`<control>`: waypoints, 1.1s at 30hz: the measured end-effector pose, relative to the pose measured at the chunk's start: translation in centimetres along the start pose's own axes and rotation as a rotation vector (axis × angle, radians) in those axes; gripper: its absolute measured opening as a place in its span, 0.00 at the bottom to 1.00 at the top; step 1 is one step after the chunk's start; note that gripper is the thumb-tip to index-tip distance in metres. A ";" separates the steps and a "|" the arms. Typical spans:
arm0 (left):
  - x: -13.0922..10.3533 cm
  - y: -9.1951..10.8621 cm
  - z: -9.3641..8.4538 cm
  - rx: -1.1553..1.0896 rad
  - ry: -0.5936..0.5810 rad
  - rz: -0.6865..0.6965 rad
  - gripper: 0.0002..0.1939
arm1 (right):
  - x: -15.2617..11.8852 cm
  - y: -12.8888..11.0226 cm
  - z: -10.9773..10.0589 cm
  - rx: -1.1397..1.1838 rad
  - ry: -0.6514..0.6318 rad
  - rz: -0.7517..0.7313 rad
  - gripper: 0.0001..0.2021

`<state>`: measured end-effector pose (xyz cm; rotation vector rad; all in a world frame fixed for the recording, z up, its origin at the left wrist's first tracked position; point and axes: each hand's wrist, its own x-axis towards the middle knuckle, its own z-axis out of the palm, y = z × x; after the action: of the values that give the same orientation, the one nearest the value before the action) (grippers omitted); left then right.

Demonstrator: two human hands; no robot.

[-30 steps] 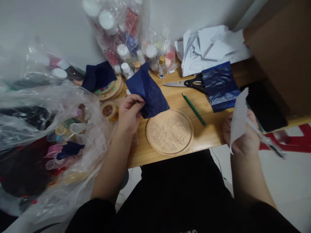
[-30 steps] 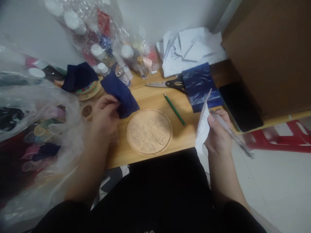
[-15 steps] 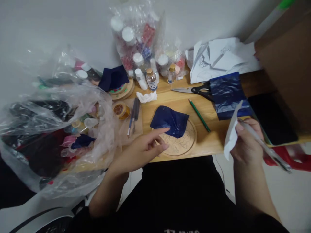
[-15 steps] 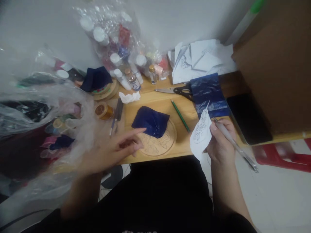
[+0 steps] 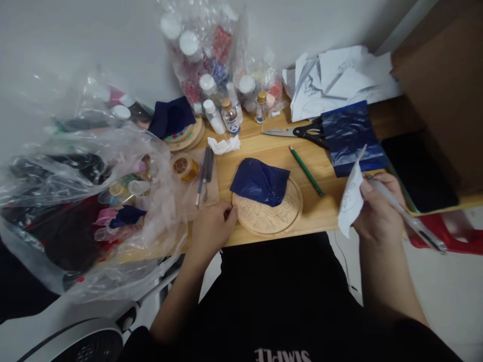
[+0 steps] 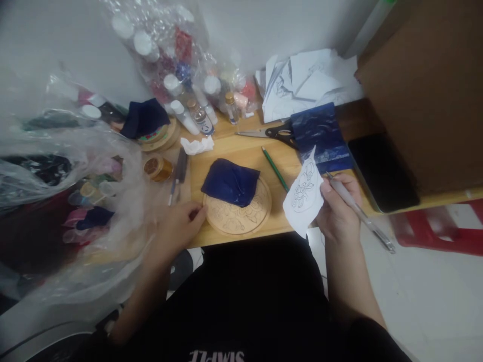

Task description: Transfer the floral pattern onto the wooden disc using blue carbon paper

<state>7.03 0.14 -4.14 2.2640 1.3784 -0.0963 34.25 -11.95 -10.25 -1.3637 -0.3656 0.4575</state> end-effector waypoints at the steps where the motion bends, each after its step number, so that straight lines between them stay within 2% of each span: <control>1: 0.1 0.1 0.0 0.008 -0.007 0.002 0.17 | 0.0 0.0 0.0 0.003 -0.001 0.002 0.17; 11: 1.9 1.0 -0.6 0.243 0.109 0.011 0.12 | -0.1 -0.1 0.1 0.072 0.032 0.040 0.18; 16: 3.2 1.5 -0.7 0.243 0.111 0.018 0.11 | -0.6 -0.8 0.6 0.127 0.038 0.066 0.19; 24: 3.6 1.6 -0.5 0.257 0.141 0.025 0.12 | -0.7 -0.8 0.6 0.167 0.054 0.076 0.19; 30: 3.5 1.8 -0.9 0.260 0.131 0.023 0.12 | -0.7 -0.8 0.6 0.163 0.043 0.069 0.18; 33: 2.6 2.0 -1.3 0.283 0.056 -0.019 0.13 | -0.7 -0.9 0.6 0.164 0.038 0.077 0.18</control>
<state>9.73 2.08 -3.10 2.5005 1.4959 -0.2505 33.44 -11.91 -9.24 -1.2281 -0.2394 0.5141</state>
